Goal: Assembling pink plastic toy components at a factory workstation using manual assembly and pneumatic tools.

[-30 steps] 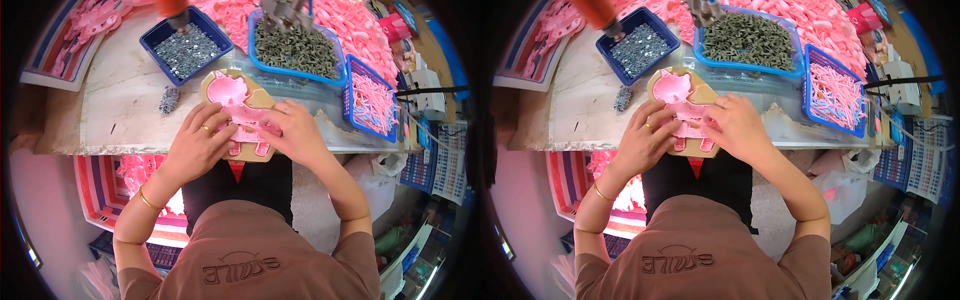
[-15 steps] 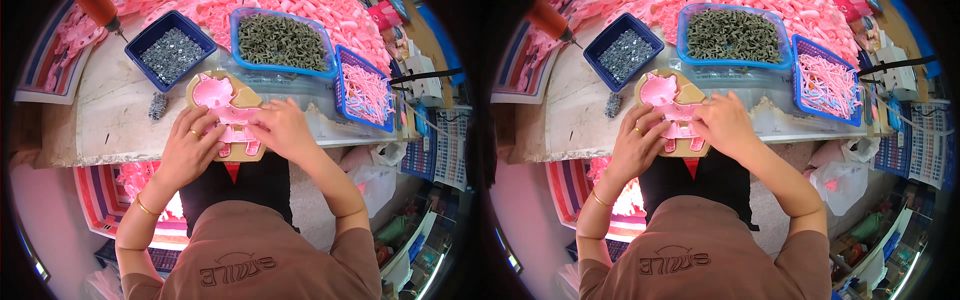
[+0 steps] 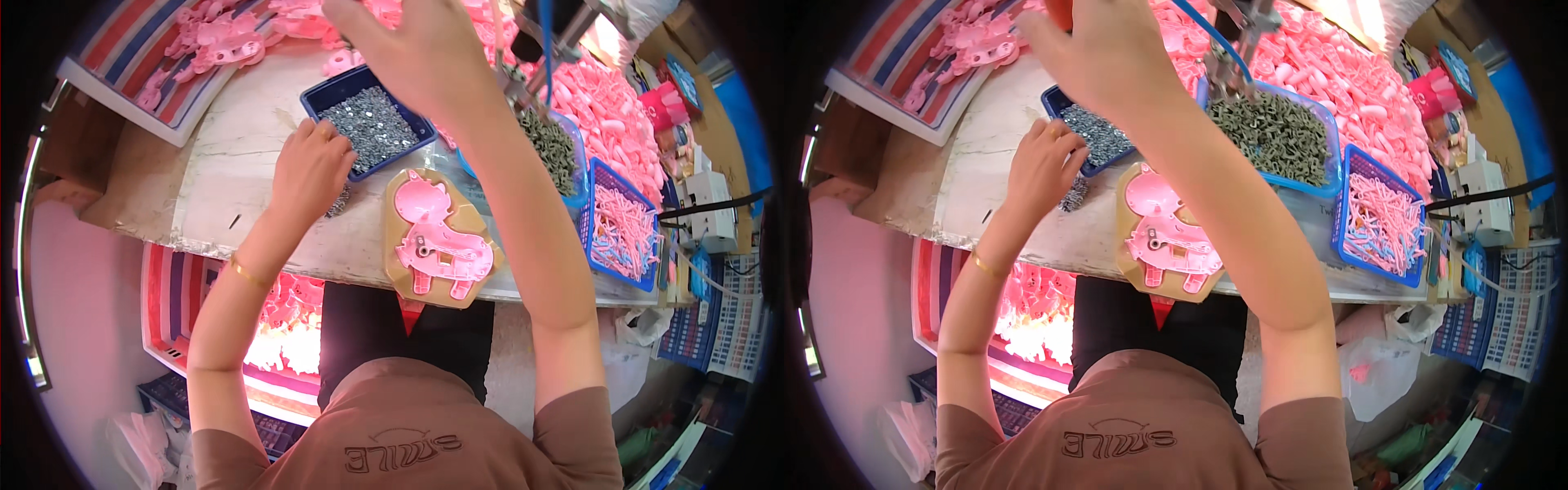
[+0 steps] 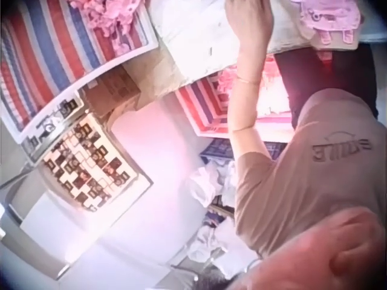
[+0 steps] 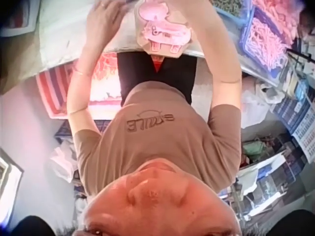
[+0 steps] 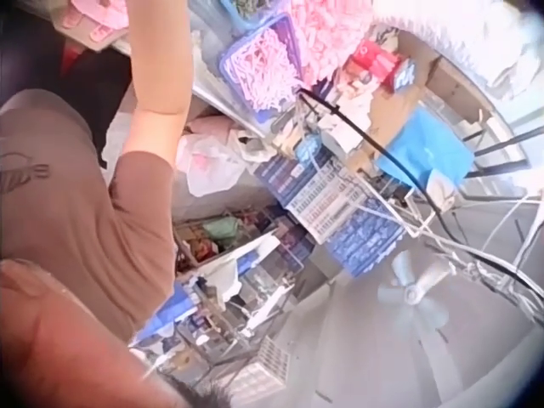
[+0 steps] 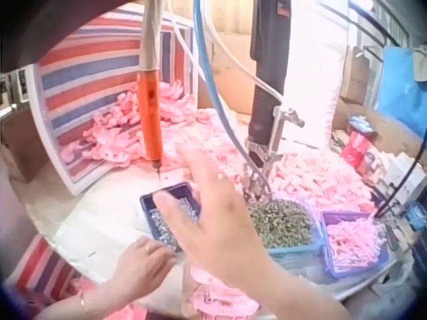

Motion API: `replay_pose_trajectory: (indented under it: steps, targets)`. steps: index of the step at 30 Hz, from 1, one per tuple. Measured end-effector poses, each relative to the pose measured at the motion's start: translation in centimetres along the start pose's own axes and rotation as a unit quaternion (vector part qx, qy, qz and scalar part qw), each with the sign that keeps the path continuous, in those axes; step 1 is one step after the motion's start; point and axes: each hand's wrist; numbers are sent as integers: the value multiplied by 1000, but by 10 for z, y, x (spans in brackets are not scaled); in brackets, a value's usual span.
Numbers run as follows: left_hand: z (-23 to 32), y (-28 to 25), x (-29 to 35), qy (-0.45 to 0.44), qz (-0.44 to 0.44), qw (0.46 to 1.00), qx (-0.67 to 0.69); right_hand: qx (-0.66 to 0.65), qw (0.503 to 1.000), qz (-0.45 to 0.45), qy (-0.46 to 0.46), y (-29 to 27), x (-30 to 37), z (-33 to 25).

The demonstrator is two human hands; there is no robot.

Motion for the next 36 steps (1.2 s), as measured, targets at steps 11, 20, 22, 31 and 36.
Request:
replay_pose_trajectory:
  steps: [11,20,22,31,36]
  targets:
    - [-5,44,-50,43,-270,954,-121,82,985,141,60,8,-57,34]
    - [0,32,-50,0,-171,984,55,1,994,69,90,1,-33,32]
    - [0,34,-46,-9,-155,985,77,-20,994,63,86,3,-29,32]
    - [17,21,-29,35,-128,989,70,6,996,57,72,-3,-4,30]
    - [47,12,-9,94,26,973,212,-303,951,-7,69,3,22,26]
Point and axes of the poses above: each hand's wrist, its own x-axis away from the middle knuckle, its own y-axis out of the palm, z = x × y, and after that the axes turned 7 degrees about y, right-handed
